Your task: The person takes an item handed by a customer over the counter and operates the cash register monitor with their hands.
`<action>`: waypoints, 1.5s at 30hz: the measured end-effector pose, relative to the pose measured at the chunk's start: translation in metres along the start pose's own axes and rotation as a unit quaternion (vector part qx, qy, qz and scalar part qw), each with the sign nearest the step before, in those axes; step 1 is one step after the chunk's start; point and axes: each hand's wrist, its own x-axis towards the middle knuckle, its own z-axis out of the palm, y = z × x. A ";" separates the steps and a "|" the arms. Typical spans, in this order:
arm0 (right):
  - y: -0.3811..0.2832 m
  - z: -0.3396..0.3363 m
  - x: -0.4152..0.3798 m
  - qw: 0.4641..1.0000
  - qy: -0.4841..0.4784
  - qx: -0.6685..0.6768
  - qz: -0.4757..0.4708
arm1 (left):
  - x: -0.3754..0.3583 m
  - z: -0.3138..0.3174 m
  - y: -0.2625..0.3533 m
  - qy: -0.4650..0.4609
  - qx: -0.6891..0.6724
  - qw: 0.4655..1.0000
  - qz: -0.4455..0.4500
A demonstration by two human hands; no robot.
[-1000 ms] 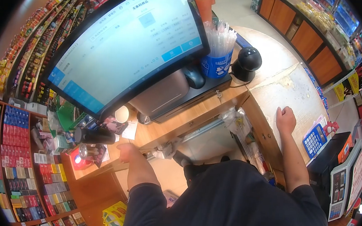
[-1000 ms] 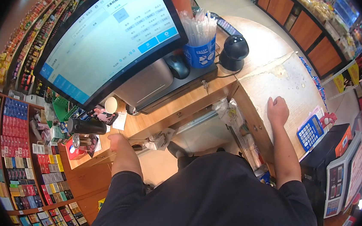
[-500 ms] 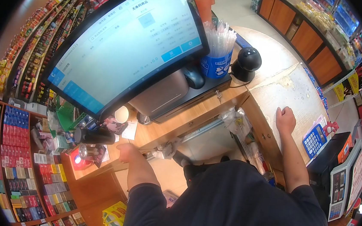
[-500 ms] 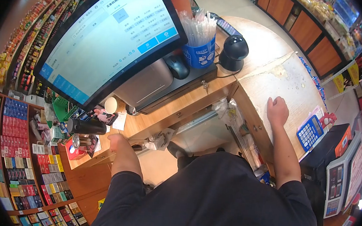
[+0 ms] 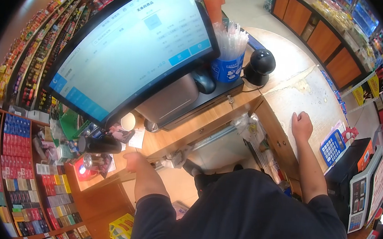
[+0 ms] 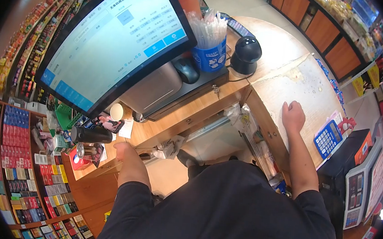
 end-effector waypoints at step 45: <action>-0.001 -0.001 0.001 1.000 -0.005 -0.001 0.007 | 0.111 0.065 -0.036 -0.022 0.173 0.979 0.104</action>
